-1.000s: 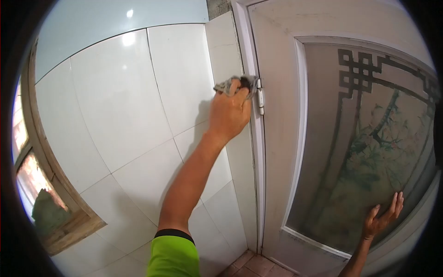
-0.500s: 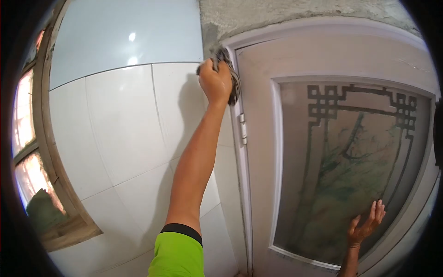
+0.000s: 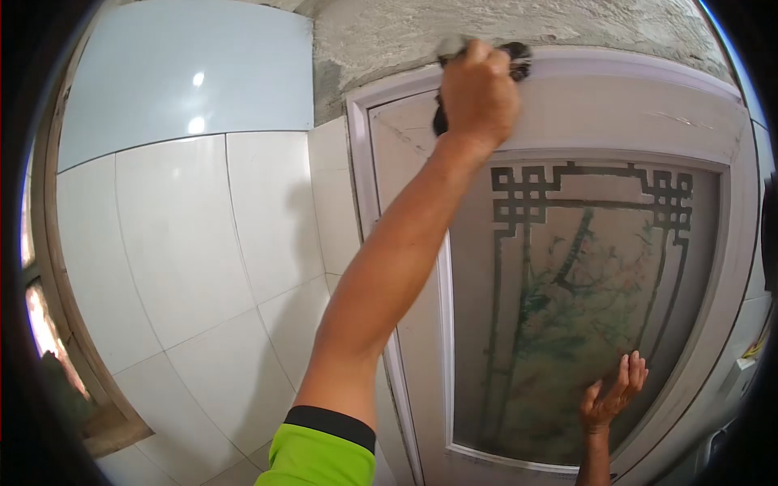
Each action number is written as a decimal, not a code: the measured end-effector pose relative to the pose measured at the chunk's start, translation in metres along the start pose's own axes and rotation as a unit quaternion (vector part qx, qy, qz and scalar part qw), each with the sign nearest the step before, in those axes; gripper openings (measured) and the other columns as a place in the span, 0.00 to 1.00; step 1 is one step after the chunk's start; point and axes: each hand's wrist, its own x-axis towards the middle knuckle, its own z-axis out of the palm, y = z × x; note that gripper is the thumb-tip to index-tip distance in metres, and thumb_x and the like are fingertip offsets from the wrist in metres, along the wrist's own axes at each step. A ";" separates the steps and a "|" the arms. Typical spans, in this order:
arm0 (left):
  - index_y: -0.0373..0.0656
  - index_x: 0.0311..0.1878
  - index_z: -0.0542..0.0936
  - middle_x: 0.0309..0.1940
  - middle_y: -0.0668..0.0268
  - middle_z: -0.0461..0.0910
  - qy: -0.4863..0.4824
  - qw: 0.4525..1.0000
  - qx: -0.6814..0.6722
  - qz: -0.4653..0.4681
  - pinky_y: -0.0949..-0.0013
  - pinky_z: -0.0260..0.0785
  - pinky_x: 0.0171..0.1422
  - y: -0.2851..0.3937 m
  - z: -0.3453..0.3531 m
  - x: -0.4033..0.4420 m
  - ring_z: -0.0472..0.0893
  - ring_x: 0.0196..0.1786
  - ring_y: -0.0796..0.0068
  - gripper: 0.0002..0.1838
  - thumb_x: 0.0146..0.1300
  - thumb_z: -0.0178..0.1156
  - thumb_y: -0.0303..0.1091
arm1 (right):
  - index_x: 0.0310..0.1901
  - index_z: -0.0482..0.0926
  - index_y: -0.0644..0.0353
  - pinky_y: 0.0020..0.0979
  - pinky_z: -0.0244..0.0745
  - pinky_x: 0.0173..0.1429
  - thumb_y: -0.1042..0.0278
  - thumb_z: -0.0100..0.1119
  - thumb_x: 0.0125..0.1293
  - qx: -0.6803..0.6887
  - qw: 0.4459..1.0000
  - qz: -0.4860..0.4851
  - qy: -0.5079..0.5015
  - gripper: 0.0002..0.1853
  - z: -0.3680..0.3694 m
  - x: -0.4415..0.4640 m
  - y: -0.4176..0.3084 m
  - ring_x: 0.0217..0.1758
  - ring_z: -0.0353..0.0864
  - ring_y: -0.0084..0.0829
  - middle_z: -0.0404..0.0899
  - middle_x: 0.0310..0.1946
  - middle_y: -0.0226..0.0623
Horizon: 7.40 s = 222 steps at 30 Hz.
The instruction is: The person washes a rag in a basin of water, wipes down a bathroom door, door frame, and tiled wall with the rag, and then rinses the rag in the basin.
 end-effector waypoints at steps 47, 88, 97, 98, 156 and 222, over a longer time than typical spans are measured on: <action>0.43 0.43 0.86 0.39 0.54 0.86 -0.275 0.956 -0.033 0.101 0.64 0.78 0.53 0.309 0.161 0.158 0.87 0.44 0.62 0.13 0.59 0.57 0.33 | 0.56 0.79 0.58 0.46 0.44 0.79 0.73 0.57 0.45 0.185 0.981 0.029 -0.044 0.29 -0.021 0.004 0.026 0.73 0.59 0.42 0.70 0.64 0.38; 0.40 0.31 0.82 0.27 0.66 0.78 -0.621 0.776 -0.094 -0.062 0.67 0.66 0.37 0.234 0.119 0.207 0.72 0.30 0.74 0.15 0.53 0.57 0.44 | 0.62 0.66 0.72 0.48 0.67 0.64 0.70 0.52 0.59 0.144 0.952 0.249 0.099 0.29 -0.132 0.075 0.140 0.57 0.71 0.58 0.70 0.55 0.58; 0.46 0.44 0.84 0.42 0.64 0.83 -0.545 0.783 -0.294 -0.050 0.71 0.69 0.51 0.269 0.174 0.202 0.78 0.43 0.74 0.20 0.58 0.58 0.51 | 0.62 0.65 0.73 0.49 0.63 0.66 0.68 0.51 0.60 0.109 0.956 0.252 0.108 0.28 -0.110 0.069 0.144 0.60 0.68 0.58 0.68 0.56 0.59; 0.46 0.45 0.84 0.44 0.64 0.83 -0.538 0.785 -0.303 -0.060 0.72 0.69 0.53 0.267 0.180 0.200 0.79 0.44 0.74 0.21 0.58 0.58 0.51 | 0.62 0.65 0.73 0.50 0.62 0.67 0.69 0.51 0.60 0.107 0.956 0.254 0.106 0.28 -0.109 0.069 0.143 0.61 0.68 0.58 0.68 0.57 0.59; 0.38 0.50 0.79 0.51 0.55 0.76 -0.146 0.897 0.367 0.201 0.54 0.72 0.59 -0.266 -0.100 0.108 0.78 0.53 0.49 0.17 0.55 0.59 0.26 | 0.58 0.75 0.69 0.53 0.64 0.63 0.49 0.38 0.77 -0.170 0.962 0.041 0.210 0.28 0.014 0.049 0.072 0.58 0.70 0.57 0.70 0.58 0.58; 0.47 0.39 0.88 0.40 0.58 0.80 -0.181 0.782 0.562 0.199 0.52 0.71 0.55 -0.271 -0.098 0.106 0.81 0.48 0.53 0.14 0.49 0.71 0.40 | 0.63 0.68 0.72 0.53 0.59 0.72 0.50 0.40 0.76 -0.156 0.964 0.147 0.160 0.30 0.023 0.031 0.088 0.70 0.63 0.59 0.63 0.66 0.62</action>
